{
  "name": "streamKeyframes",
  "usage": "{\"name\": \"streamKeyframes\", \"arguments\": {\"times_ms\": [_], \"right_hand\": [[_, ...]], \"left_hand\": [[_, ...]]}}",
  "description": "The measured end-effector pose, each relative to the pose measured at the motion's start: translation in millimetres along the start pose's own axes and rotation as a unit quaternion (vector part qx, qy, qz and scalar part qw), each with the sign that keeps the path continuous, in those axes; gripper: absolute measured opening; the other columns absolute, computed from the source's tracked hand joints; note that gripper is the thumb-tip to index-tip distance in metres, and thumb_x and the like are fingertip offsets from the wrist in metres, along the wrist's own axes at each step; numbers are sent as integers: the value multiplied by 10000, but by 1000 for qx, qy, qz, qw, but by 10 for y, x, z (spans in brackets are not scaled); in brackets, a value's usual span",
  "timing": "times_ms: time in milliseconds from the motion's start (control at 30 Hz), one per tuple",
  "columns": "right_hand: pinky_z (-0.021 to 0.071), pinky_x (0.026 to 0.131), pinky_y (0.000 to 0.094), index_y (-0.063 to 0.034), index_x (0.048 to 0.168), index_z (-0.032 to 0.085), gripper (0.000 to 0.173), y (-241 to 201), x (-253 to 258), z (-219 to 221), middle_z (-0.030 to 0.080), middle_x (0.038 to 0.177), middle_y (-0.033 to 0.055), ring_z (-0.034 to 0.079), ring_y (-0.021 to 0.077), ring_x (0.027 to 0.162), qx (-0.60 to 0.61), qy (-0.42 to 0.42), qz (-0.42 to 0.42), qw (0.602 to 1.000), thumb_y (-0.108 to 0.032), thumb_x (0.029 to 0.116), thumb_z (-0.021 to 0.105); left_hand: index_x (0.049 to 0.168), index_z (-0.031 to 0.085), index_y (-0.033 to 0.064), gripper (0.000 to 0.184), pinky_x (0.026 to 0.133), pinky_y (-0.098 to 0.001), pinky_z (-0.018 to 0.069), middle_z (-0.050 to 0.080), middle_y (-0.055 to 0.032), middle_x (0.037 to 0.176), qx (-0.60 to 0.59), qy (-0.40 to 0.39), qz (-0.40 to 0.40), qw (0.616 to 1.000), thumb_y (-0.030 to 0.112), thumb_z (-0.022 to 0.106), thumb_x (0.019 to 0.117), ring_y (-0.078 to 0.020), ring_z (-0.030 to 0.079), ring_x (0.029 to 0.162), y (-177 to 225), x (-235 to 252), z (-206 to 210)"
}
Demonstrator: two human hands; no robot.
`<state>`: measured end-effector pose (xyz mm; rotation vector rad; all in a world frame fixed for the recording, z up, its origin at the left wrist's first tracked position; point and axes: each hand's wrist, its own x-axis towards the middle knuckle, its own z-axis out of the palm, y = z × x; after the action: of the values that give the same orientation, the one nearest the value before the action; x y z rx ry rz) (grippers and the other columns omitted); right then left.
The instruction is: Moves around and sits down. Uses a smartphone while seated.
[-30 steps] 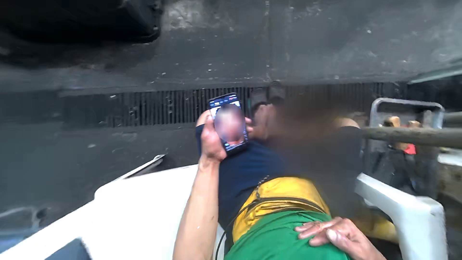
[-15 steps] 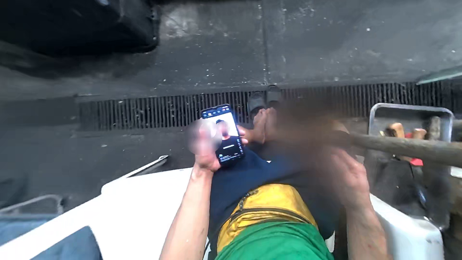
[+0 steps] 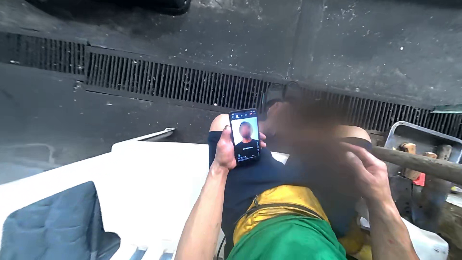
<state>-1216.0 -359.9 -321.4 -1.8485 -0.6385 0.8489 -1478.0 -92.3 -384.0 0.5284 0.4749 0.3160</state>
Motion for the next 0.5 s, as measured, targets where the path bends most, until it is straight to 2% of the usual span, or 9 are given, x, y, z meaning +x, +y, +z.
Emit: {"name": "streamKeyframes", "arguments": {"times_ms": [133,300,500], "right_hand": [[633,867,339,32,1299,618,414,-127,-194,258,736,1142,74,729,174,1009,-13,3,-25,1000,-269,1064,458],[633,864,377,8,1306,625,457,-151,-436,591,734,1159,86,727,220,1019,50,-30,-34,998,-347,1072,459],[618,902,376,-1,1329,622,491,-19,-653,681,720,1199,103,715,223,1050,81,-77,-66,992,-392,1078,464]], "left_hand": [[1355,576,152,797,925,-572,568,685,-252,1179,-32,-16,-8,999,773,284,949,-420,686,1069,213,-46,-253],[1372,551,147,834,953,-559,555,673,-260,1208,-68,-45,-46,996,801,283,928,-421,674,1097,289,-76,-356],[1379,526,138,800,921,-580,570,681,-265,1184,20,-17,-34,999,716,135,989,-433,683,1073,156,0,-153]]}}
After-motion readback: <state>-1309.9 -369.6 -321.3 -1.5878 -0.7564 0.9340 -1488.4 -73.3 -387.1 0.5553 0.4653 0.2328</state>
